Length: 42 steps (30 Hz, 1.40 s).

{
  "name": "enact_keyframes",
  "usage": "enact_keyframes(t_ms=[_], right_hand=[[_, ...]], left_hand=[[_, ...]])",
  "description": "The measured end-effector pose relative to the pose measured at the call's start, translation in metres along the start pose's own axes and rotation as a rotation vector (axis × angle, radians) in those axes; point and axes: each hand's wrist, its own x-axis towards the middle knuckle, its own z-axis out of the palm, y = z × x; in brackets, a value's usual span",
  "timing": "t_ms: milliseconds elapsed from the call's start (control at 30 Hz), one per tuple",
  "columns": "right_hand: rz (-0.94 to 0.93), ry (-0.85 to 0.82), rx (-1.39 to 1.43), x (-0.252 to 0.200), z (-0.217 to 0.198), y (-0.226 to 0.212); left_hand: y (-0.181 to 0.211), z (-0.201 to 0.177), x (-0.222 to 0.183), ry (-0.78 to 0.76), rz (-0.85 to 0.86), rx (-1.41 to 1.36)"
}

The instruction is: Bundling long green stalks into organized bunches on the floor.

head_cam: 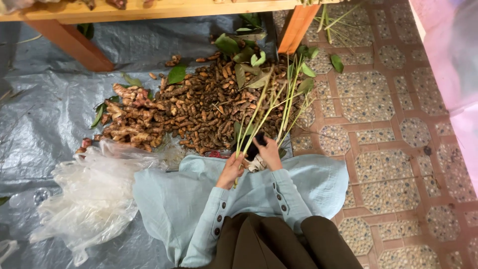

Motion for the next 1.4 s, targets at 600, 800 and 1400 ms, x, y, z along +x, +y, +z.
enact_keyframes(t_ms=[600, 800, 1400], right_hand=[[0.178, 0.126, -0.91, 0.139, -0.078, 0.169], [0.173, 0.106, -0.889, 0.126, -0.074, 0.153], [0.219, -0.192, 0.129, -0.001, -0.011, 0.039]], left_hand=[[0.033, 0.027, -0.001, 0.121, 0.169, 0.0], [0.034, 0.031, -0.005, 0.177, 0.214, -0.063], [-0.024, 0.016, 0.031, 0.258, 0.098, 0.015]])
